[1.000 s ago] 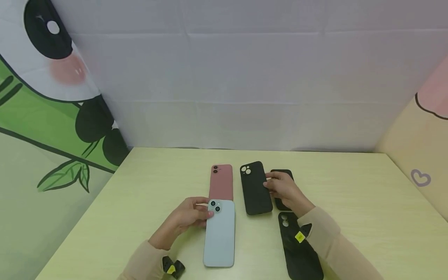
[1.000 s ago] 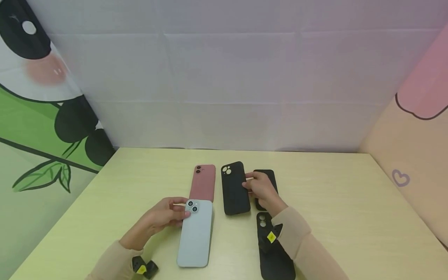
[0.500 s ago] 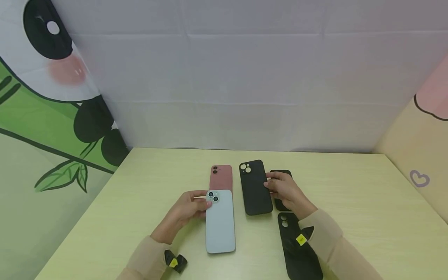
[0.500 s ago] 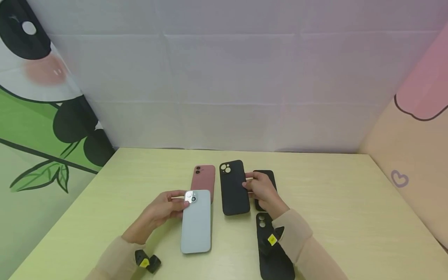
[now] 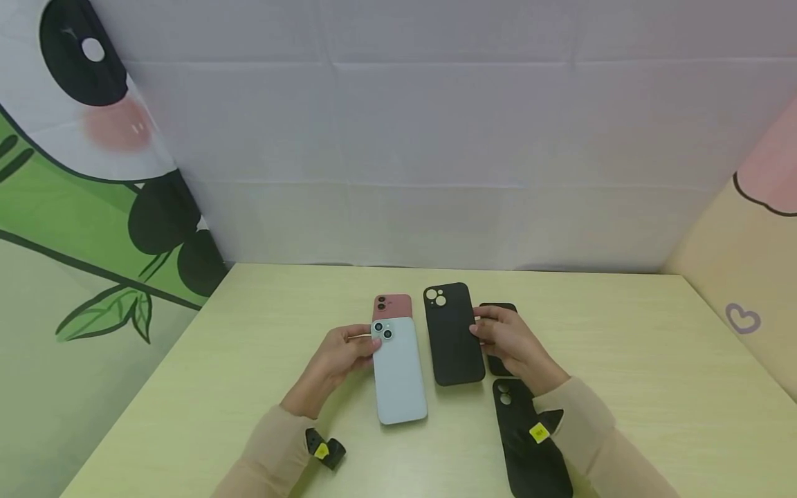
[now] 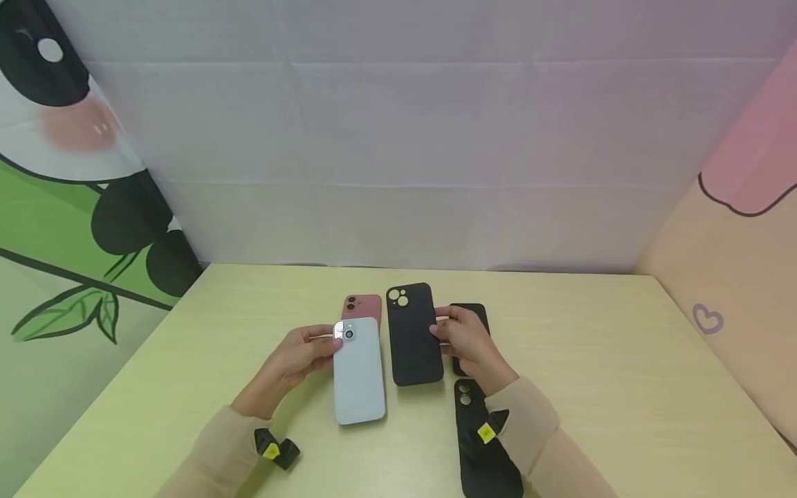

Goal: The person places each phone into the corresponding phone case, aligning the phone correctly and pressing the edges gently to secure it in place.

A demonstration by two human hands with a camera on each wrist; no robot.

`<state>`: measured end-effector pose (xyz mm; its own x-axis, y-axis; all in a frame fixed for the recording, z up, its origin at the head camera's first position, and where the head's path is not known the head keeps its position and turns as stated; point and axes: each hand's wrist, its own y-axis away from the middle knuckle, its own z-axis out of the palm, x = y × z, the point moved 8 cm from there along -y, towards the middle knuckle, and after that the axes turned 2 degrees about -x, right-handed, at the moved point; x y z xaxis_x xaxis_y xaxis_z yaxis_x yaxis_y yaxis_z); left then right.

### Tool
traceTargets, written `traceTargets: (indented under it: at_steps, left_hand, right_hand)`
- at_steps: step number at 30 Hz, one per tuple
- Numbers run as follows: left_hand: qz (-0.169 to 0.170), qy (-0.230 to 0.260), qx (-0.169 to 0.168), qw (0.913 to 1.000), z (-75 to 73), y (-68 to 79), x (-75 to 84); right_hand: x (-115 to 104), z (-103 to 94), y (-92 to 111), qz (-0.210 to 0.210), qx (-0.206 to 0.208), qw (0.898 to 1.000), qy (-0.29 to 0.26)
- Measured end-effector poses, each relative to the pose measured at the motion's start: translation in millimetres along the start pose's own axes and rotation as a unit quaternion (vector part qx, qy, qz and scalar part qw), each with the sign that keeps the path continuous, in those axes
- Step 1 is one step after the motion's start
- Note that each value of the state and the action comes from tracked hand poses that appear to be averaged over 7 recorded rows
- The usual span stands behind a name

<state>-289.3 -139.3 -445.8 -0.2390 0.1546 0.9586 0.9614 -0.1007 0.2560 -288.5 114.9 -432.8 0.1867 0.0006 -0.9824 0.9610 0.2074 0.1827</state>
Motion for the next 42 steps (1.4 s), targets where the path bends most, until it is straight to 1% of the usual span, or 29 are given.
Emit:
traceTargets:
  at_steps: [4,9,18,32,37,42]
  left_hand:
    - [0.002,0.016,0.007,0.9998,1.1,-3.5,0.9]
    - [0.01,0.027,0.007,0.9996,2.8,-5.0,2.9]
    - [0.002,0.033,0.012,0.9994,6.3,-6.1,4.8]
    - [0.009,0.055,-0.003,0.9984,15.3,-6.1,8.8]
    - [0.016,0.061,-0.012,0.9979,18.1,-6.1,10.0]
    - [0.014,0.064,-0.011,0.9978,18.4,-4.9,9.4]
  right_hand:
    - [1,4.4,3,-0.002,-0.015,1.0,-0.012]
    - [4,10.8,7,-0.004,-0.028,0.999,-0.015]
    - [7,19.9,11,-0.009,-0.035,0.999,-0.027]
    - [17,29.7,16,-0.007,-0.048,0.998,-0.04]
    - [21,30.6,17,-0.009,-0.044,0.998,-0.038]
    - [23,33.0,19,-0.013,-0.047,0.998,-0.032]
